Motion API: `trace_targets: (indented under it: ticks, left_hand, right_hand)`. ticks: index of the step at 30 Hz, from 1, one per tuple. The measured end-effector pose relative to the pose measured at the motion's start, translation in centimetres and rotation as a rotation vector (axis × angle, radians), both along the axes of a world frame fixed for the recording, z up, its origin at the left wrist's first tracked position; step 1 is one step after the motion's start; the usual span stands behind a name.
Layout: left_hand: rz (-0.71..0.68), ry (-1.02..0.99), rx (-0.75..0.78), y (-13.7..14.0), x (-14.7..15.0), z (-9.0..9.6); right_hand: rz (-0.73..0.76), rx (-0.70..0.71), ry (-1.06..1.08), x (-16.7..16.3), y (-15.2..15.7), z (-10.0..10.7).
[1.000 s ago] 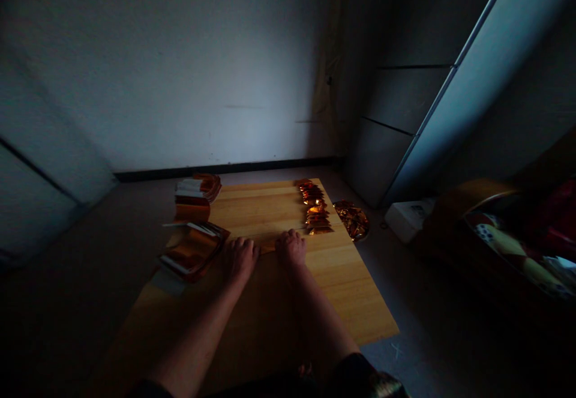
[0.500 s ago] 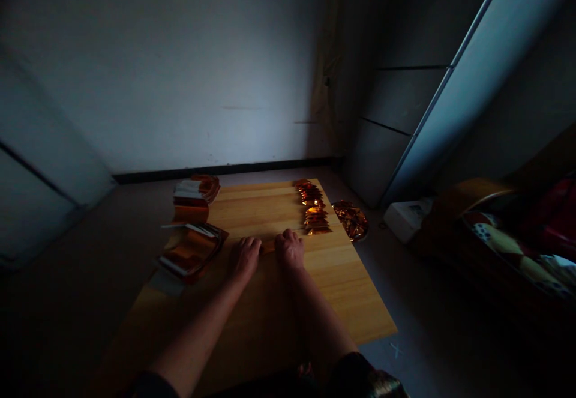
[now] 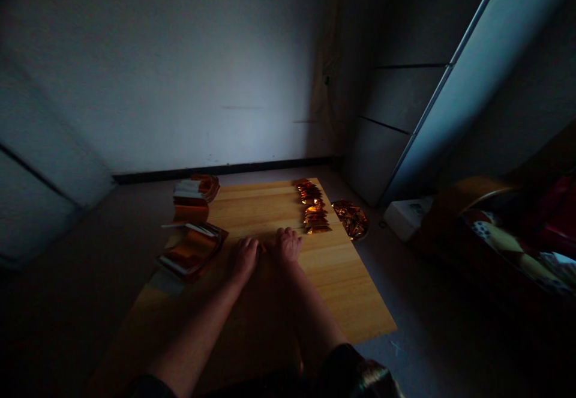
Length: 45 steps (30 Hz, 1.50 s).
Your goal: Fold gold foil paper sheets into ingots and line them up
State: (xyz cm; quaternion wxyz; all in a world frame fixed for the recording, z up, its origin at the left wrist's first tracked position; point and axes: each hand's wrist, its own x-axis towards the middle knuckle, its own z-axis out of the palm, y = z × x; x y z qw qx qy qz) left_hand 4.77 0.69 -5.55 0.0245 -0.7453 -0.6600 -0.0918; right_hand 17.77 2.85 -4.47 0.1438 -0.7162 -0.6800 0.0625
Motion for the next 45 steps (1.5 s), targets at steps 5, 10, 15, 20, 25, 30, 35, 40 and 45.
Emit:
trace_targets:
  ticks: [5,10,15,20,25,30,35,40,45]
  left_hand:
    - [-0.003,-0.015,0.000,0.1,-0.1,-0.3]
    - [-0.019,-0.001,0.010,0.0,-0.2,-0.5]
    - [-0.055,0.009,0.045,-0.2,-0.3,-0.4]
    - [-0.070,-0.004,0.060,-0.3,-0.3,-0.3]
    - [-0.065,-0.017,0.038,-0.2,-0.5,-0.5]
    - [-0.082,-0.069,0.024,-0.1,-0.7,-0.7]
    - [-0.052,-0.064,0.031,-0.1,-0.7,-0.6]
    - [-0.051,-0.098,0.025,-0.1,-1.0,-0.5]
    - [-0.041,-0.130,0.021,-0.2,-1.1,-0.6]
  right_hand:
    - [-0.054,-0.045,0.002,-0.9,0.2,0.6]
    - [-0.083,-0.070,0.027,-0.5,0.4,1.1]
    - [-0.106,-0.082,0.032,0.8,1.0,0.8]
    - [-0.121,-0.115,0.069,2.5,1.7,0.5]
    - [-0.040,0.050,0.245,2.9,1.8,0.7]
    - [0.322,0.025,0.445,1.9,1.4,0.7]
    - [0.331,-0.130,0.327,1.9,1.0,0.4]
    - [0.274,-0.159,0.212,1.6,1.0,0.7]
    - [0.193,-0.182,0.129,0.5,0.5,1.2]
